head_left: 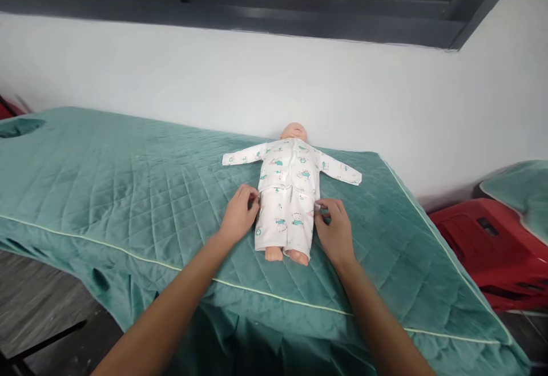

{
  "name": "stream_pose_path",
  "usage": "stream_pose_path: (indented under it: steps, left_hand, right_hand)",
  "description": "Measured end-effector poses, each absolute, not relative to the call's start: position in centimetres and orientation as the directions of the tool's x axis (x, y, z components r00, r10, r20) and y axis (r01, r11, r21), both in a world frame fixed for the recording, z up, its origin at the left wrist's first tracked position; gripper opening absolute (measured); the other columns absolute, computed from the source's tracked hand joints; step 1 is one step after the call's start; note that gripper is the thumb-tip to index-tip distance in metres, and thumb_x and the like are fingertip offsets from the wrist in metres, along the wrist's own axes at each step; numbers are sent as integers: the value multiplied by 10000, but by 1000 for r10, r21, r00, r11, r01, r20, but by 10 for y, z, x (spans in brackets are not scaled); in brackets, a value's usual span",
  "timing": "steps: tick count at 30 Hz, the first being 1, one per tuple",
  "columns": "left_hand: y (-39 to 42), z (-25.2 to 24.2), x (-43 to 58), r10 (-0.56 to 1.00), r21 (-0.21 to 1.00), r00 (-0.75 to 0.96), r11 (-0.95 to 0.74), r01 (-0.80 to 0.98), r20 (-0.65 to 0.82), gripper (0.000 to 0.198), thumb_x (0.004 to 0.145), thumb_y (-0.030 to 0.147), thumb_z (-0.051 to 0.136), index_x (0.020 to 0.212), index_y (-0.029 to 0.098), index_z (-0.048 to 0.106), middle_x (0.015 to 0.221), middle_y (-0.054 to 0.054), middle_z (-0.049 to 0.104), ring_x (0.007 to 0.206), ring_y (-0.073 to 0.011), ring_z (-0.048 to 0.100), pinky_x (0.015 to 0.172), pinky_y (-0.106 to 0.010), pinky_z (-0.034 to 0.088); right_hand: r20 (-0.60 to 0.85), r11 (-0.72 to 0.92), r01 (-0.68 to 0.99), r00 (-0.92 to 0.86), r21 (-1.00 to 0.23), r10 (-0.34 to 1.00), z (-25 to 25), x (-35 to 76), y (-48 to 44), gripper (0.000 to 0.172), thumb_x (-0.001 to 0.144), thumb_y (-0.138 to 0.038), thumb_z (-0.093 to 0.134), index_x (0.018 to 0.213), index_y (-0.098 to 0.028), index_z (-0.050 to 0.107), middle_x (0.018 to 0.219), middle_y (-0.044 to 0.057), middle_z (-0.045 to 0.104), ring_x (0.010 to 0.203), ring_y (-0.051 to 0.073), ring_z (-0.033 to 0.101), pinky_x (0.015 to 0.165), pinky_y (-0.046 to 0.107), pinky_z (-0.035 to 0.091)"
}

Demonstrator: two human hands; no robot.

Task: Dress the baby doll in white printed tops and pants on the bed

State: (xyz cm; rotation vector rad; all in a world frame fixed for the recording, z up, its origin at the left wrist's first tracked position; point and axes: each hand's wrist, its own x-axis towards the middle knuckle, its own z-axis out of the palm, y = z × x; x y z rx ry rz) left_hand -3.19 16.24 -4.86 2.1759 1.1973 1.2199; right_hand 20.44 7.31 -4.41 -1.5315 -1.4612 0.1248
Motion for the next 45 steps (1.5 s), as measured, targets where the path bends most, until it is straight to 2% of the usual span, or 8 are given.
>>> stream_pose_path:
  steps: [3, 8, 13, 19, 24, 34, 39, 45]
  left_hand:
    - [128, -49, -42, 825, 705, 284, -565, 428, 489, 119, 876, 139, 501, 957, 209, 554, 960, -35, 575, 863, -167, 563, 787, -309, 476]
    - [69, -52, -49, 812, 754, 426, -555, 351, 399, 314, 861, 119, 527, 1146, 244, 570, 1158, -58, 548, 997, -171, 575, 872, -309, 488]
    - [63, -59, -37, 841, 748, 361, -530, 399, 403, 265, 898, 139, 482, 1137, 231, 550, 1097, -59, 566, 971, -178, 575, 853, -317, 480]
    - [64, -52, -31, 857, 766, 294, -512, 389, 424, 143, 948, 213, 451, 1024, 223, 571, 970, -37, 619, 925, -183, 599, 839, -325, 468]
    - [47, -40, -37, 890, 842, 202, -454, 291, 409, 123, 956, 260, 488, 1005, 213, 591, 942, -27, 639, 879, -161, 610, 813, -297, 470]
    - [43, -57, -45, 933, 882, 190, -354, 312, 307, 122, 954, 286, 501, 976, 207, 591, 896, -18, 609, 814, -155, 576, 750, -293, 449]
    - [44, -61, -43, 913, 849, 217, -402, 344, 345, 132, 950, 269, 498, 1048, 212, 566, 950, -37, 595, 874, -174, 580, 807, -327, 466]
    - [46, -66, -41, 905, 817, 239, -421, 393, 352, 147, 946, 249, 482, 1066, 220, 562, 945, -49, 587, 883, -200, 577, 804, -348, 471]
  right_hand:
    - [517, 239, 667, 255, -705, 817, -45, 191, 40, 184, 901, -207, 557, 1080, -230, 592, 1107, 73, 584, 1041, 216, 563, 827, 369, 514]
    - [475, 280, 598, 196, -751, 858, -47, 163, -9, 185, 936, -265, 568, 1117, -241, 594, 1088, 74, 585, 952, 196, 583, 741, 331, 514]
    - [429, 232, 625, 183, -745, 884, -50, 149, -15, 257, 907, -286, 597, 1161, -246, 594, 1156, 90, 581, 984, 220, 580, 761, 355, 519]
    - [400, 218, 600, 187, -770, 897, -39, 147, -4, 116, 897, -316, 624, 965, -224, 603, 969, 44, 574, 776, 169, 547, 660, 306, 481]
    - [436, 272, 589, 154, -761, 887, -16, 150, -7, 154, 928, -303, 593, 805, -224, 541, 827, 8, 544, 716, 150, 513, 647, 292, 435]
    - [475, 251, 740, 105, -624, 874, -31, 156, -17, 73, 926, -301, 605, 937, -244, 561, 951, 52, 586, 874, 213, 568, 767, 373, 499]
    - [530, 289, 854, -18, -433, 848, -20, 142, -12, 308, 911, -201, 572, 1213, -254, 534, 1285, 113, 557, 1204, 301, 494, 972, 505, 465]
    - [465, 303, 924, -167, -235, 869, -13, 123, 12, 168, 878, -122, 550, 1004, -213, 615, 1381, 132, 549, 1358, 356, 398, 1076, 625, 348]
